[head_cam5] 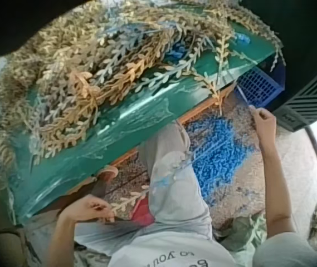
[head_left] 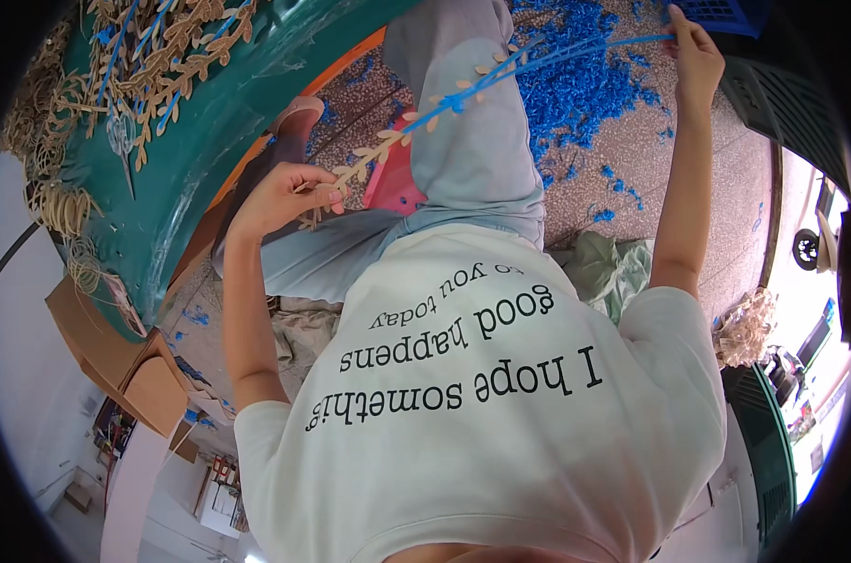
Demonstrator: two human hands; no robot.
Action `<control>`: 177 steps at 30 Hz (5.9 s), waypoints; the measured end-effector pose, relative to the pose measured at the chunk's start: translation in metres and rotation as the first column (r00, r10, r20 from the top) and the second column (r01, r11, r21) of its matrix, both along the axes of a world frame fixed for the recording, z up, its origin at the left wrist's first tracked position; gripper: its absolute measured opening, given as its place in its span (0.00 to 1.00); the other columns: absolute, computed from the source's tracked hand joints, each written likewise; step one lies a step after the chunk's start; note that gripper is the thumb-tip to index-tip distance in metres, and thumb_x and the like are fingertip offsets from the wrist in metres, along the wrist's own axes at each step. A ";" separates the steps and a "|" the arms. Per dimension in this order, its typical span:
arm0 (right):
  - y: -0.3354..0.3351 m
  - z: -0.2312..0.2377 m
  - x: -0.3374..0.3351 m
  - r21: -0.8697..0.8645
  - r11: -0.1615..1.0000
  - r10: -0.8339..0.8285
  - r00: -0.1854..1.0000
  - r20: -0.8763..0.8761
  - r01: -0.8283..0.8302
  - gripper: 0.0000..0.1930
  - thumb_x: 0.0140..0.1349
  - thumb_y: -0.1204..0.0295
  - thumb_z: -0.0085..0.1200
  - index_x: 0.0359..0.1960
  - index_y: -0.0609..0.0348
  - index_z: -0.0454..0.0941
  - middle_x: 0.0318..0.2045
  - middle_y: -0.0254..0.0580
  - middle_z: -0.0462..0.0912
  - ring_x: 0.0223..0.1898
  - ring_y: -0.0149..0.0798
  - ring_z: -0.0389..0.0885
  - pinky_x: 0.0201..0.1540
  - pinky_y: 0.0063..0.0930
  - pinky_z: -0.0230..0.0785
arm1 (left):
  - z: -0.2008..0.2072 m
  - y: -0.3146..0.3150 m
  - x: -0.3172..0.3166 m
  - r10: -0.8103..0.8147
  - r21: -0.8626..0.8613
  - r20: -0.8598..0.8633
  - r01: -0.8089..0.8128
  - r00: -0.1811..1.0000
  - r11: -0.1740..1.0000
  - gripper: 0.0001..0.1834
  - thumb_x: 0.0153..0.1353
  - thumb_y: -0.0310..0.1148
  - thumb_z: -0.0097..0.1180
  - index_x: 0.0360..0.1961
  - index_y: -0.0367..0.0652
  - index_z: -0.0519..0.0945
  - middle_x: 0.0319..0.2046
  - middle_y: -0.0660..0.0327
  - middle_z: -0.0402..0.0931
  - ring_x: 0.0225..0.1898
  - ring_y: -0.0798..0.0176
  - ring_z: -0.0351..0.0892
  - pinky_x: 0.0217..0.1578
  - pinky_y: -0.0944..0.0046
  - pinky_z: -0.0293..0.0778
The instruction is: Handling and sorting decorative shoe components at a manufacturing workbench.
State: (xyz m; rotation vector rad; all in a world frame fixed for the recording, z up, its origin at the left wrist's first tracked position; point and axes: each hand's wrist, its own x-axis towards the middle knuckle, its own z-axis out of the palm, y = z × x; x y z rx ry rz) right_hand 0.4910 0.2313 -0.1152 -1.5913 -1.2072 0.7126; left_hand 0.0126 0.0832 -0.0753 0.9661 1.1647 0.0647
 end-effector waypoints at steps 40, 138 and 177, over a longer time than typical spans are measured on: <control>-0.102 0.003 -0.170 -0.272 0.613 0.748 0.656 -0.101 -0.742 0.05 0.46 0.74 0.61 0.23 0.62 0.79 0.21 0.34 0.76 0.25 0.26 0.70 0.27 0.20 0.61 | -0.001 0.010 0.090 0.179 0.863 -0.135 0.027 0.975 0.504 0.15 0.49 0.30 0.61 0.40 0.39 0.78 0.41 0.62 0.76 0.39 0.66 0.75 0.37 0.73 0.69; -0.185 0.008 -0.218 -0.317 0.746 0.331 0.739 -0.587 -0.586 0.06 0.57 0.73 0.54 0.29 0.63 0.75 0.16 0.32 0.72 0.18 0.21 0.68 0.16 0.14 0.58 | -0.036 -0.013 0.102 0.718 0.413 0.269 -0.750 0.642 0.517 0.08 0.55 0.28 0.57 0.32 0.33 0.79 0.25 0.66 0.77 0.25 0.80 0.70 0.25 0.80 0.63; -0.084 0.060 -0.124 -0.829 0.401 0.687 0.727 -0.009 -0.389 0.17 0.55 0.57 0.54 0.26 0.61 0.75 0.15 0.40 0.73 0.14 0.29 0.71 0.21 0.19 0.63 | -0.029 -0.021 0.077 0.608 0.661 0.132 -0.526 0.783 0.534 0.05 0.53 0.24 0.57 0.31 0.33 0.78 0.22 0.64 0.74 0.22 0.76 0.72 0.23 0.77 0.66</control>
